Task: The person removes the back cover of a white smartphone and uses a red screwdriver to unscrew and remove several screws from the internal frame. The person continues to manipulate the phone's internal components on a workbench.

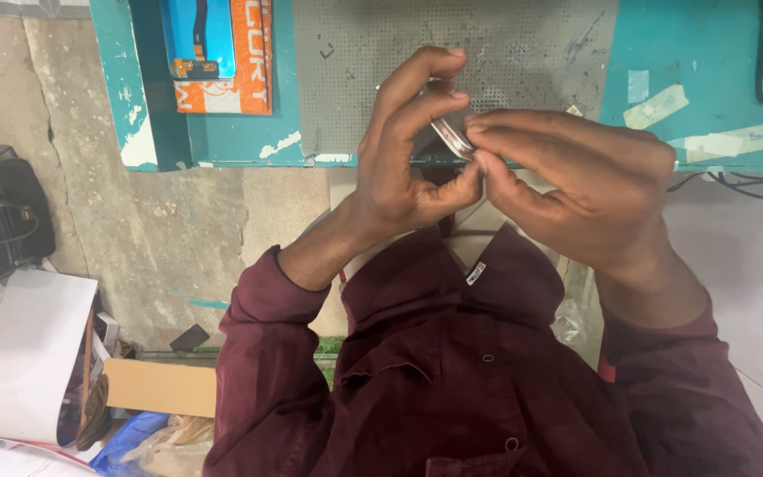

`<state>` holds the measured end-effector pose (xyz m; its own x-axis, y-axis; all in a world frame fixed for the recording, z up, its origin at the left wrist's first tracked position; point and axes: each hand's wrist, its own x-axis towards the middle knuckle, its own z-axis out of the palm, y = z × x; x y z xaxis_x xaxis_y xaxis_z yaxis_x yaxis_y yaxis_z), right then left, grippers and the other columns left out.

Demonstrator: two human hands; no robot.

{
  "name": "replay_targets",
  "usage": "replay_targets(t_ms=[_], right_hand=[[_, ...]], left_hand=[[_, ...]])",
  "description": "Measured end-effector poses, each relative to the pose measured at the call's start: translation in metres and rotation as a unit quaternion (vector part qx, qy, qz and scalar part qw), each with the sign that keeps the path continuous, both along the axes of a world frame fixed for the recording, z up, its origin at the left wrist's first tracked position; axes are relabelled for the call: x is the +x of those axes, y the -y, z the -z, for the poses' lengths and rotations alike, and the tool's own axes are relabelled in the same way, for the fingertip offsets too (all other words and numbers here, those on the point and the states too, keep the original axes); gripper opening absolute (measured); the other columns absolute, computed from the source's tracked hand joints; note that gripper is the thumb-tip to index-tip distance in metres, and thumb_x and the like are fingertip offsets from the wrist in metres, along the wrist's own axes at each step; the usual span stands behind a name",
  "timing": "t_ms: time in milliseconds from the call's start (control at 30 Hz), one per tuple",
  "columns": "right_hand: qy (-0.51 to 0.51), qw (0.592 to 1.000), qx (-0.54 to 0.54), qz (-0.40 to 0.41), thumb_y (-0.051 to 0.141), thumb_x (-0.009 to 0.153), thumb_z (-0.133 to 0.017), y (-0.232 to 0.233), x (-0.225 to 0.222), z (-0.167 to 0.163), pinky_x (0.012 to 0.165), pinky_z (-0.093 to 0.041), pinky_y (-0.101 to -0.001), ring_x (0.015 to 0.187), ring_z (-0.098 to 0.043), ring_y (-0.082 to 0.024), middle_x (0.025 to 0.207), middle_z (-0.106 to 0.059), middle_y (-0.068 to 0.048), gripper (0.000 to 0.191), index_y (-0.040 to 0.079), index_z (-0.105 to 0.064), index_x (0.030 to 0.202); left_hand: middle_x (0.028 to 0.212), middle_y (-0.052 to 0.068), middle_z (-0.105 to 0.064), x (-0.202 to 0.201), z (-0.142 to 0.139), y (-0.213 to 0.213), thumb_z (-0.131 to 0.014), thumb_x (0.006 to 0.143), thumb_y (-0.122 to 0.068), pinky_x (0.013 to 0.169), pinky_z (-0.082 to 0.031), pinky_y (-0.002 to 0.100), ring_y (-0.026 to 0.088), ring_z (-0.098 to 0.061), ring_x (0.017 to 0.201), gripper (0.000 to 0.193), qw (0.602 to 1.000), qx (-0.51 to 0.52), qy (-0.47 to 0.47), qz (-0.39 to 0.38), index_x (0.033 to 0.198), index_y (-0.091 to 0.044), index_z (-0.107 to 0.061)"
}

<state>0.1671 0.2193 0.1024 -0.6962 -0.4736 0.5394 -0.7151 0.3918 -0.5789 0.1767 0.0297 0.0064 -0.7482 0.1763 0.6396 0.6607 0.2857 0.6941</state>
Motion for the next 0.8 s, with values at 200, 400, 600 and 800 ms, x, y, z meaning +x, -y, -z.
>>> replay_targets(t_ms=[200,400,600,800], right_hand=[[0.018,1.0,-0.004,-0.006,-0.005,0.092,-0.082,-0.01,-0.003,0.013,0.072,-0.065,-0.0284,0.09,-0.078,-0.026,0.102,-0.076,-0.018,0.014,-0.005,-0.075,0.104],[0.009,1.0,-0.008,-0.008,-0.003,0.093,-0.083,-0.026,-0.015,0.026,0.072,-0.064,-0.0278,0.089,-0.077,-0.024,0.1,-0.076,-0.017,0.015,-0.004,-0.074,0.104],[0.015,1.0,-0.006,0.016,-0.001,0.098,-0.082,-0.042,-0.033,0.03,0.07,-0.061,-0.0254,0.087,-0.077,-0.02,0.102,-0.076,-0.015,0.013,-0.002,-0.074,0.109],[-0.019,0.995,0.073,0.061,0.004,0.091,-0.083,-0.057,-0.042,0.02,0.058,-0.056,-0.0269,0.077,-0.075,-0.02,0.093,-0.076,-0.012,0.014,0.001,-0.075,0.102]], left_hand=[[0.152,0.017,-0.045,-0.002,0.015,-0.009,-0.085,0.098,-0.023,0.11,-0.061,0.037,0.027,-0.054,0.139,0.06,1.0,-0.002,0.001,0.001,0.141,-0.009,-0.046],[0.15,0.017,-0.047,-0.013,0.022,-0.023,-0.085,0.097,-0.023,0.107,-0.062,0.038,0.027,-0.056,0.135,0.058,1.0,-0.005,-0.006,-0.005,0.139,-0.008,-0.048],[0.148,0.018,-0.047,-0.037,0.024,-0.045,-0.083,0.099,-0.025,0.107,-0.061,0.038,0.031,-0.056,0.14,0.049,1.0,-0.02,-0.009,-0.009,0.133,-0.006,-0.054],[0.146,0.014,-0.049,-0.053,0.021,-0.056,-0.082,0.099,-0.028,0.114,-0.053,0.045,0.035,-0.054,0.14,0.043,0.998,-0.055,-0.028,0.005,0.128,-0.006,-0.059]])
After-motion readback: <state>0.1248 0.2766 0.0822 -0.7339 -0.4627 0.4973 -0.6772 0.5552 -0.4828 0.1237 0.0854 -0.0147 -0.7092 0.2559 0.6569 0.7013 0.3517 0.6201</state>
